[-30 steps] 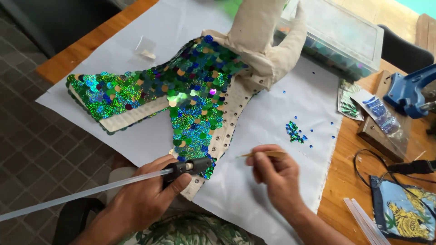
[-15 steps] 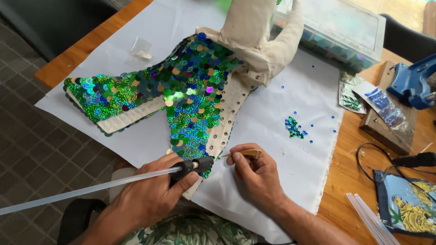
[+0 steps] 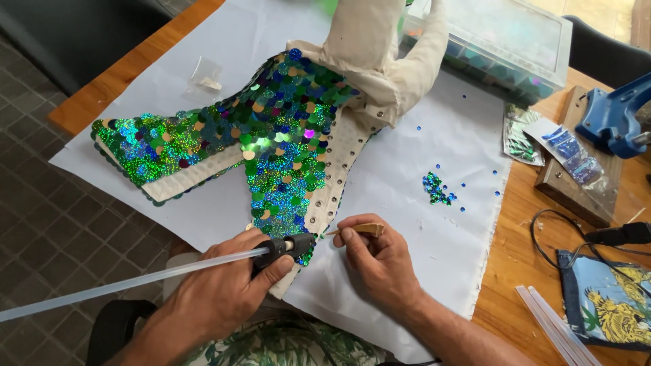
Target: Applying individual sequins to a garment using a hot glue gun and a small pick-up tool
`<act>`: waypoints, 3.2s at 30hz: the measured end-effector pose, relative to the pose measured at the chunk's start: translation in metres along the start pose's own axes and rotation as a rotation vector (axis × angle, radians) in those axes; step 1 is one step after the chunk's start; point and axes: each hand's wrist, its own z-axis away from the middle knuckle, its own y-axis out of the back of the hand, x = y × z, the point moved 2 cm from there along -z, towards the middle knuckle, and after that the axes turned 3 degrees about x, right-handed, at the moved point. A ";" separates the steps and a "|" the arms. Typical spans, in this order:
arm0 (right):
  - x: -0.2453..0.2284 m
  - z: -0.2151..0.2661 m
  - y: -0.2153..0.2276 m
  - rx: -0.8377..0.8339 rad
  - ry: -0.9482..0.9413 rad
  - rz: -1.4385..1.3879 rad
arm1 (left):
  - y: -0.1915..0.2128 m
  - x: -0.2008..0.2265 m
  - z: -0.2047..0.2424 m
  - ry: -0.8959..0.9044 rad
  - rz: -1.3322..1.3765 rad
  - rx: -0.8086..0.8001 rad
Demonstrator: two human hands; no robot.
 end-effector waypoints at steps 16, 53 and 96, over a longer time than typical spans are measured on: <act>-0.002 -0.002 -0.001 -0.001 0.058 0.163 | 0.011 0.007 0.000 0.072 -0.030 -0.074; -0.001 -0.004 -0.001 -0.003 0.038 0.205 | -0.002 -0.023 0.009 -0.140 0.483 0.151; 0.007 -0.018 0.144 0.591 0.003 0.485 | -0.002 -0.026 0.010 0.235 0.650 0.147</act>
